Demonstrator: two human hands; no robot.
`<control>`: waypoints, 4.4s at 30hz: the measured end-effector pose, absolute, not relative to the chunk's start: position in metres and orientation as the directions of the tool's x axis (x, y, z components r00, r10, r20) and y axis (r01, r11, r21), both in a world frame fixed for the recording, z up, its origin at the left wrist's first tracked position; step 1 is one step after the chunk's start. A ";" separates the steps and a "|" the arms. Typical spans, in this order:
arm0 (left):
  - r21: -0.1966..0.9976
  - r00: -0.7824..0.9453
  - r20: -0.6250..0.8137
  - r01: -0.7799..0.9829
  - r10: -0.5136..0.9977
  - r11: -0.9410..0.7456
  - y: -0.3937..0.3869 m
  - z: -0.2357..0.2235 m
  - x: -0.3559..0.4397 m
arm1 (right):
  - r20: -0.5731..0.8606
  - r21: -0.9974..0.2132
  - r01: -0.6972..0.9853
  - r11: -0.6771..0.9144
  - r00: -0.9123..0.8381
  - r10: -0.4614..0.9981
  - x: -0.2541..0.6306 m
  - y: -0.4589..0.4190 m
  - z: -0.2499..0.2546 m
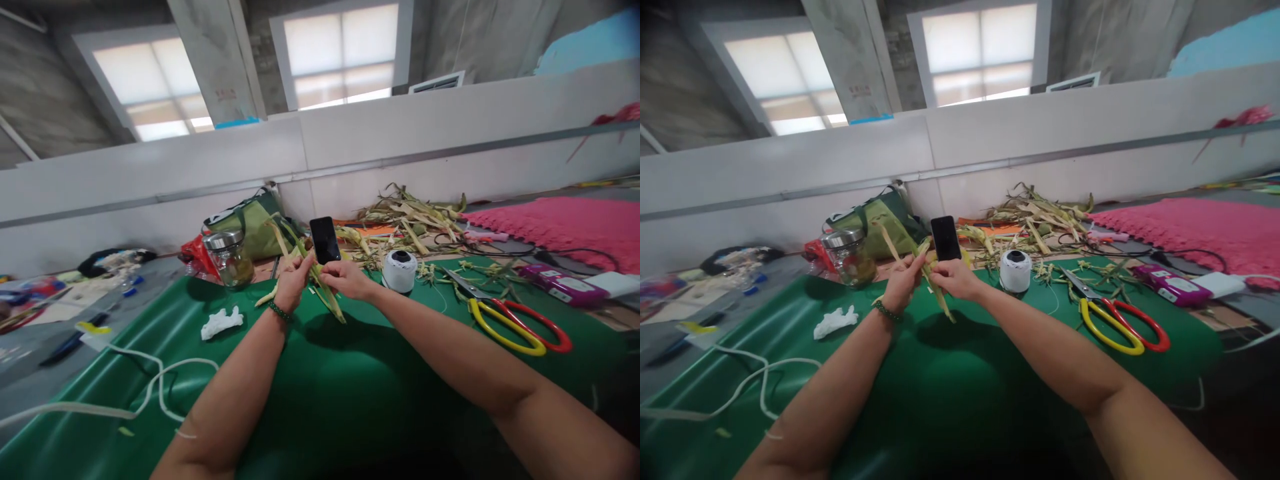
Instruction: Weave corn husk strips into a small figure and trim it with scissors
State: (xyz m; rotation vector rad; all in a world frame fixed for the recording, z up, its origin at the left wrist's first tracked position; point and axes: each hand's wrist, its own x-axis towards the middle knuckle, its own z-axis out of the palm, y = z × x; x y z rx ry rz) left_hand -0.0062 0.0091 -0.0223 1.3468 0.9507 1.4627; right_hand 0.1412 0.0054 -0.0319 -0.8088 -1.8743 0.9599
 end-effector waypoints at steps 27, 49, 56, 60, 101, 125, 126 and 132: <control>0.861 -0.284 0.258 -0.367 0.924 -0.353 0.010 -0.006 -0.020 | 0.442 -0.788 0.263 0.557 -0.391 0.808 0.141 0.004 -0.036; 0.947 -0.019 0.177 -0.270 0.984 -0.176 0.011 -0.010 -0.023 | 0.512 -0.733 0.346 0.587 -0.288 0.809 0.154 0.014 -0.035; 0.963 0.124 0.154 -0.242 0.980 -0.121 0.001 -0.015 -0.008 | 0.475 -0.815 0.241 0.527 -0.242 0.846 0.146 0.008 -0.035; 0.957 0.134 0.156 -0.266 0.979 -0.116 0.002 -0.012 -0.009 | 0.449 -0.869 0.112 0.483 -0.233 0.862 0.143 0.011 -0.038; 0.786 0.062 0.118 -0.616 0.991 -0.055 -0.001 -0.004 -0.015 | 0.245 -0.943 0.056 0.328 -0.553 0.797 0.142 0.008 -0.044; 0.769 0.077 0.200 -0.630 0.977 -0.108 -0.001 -0.010 -0.004 | 0.297 -0.906 0.134 0.402 -0.477 0.827 0.132 0.003 -0.046; 0.779 0.075 0.211 -0.616 0.975 -0.121 -0.002 -0.009 -0.003 | 0.312 -0.901 0.127 0.416 -0.479 0.821 0.132 0.003 -0.046; 0.805 0.134 0.275 -0.573 0.952 -0.153 -0.010 -0.010 0.003 | 0.376 -0.793 0.249 0.556 -0.518 0.768 0.132 0.007 -0.055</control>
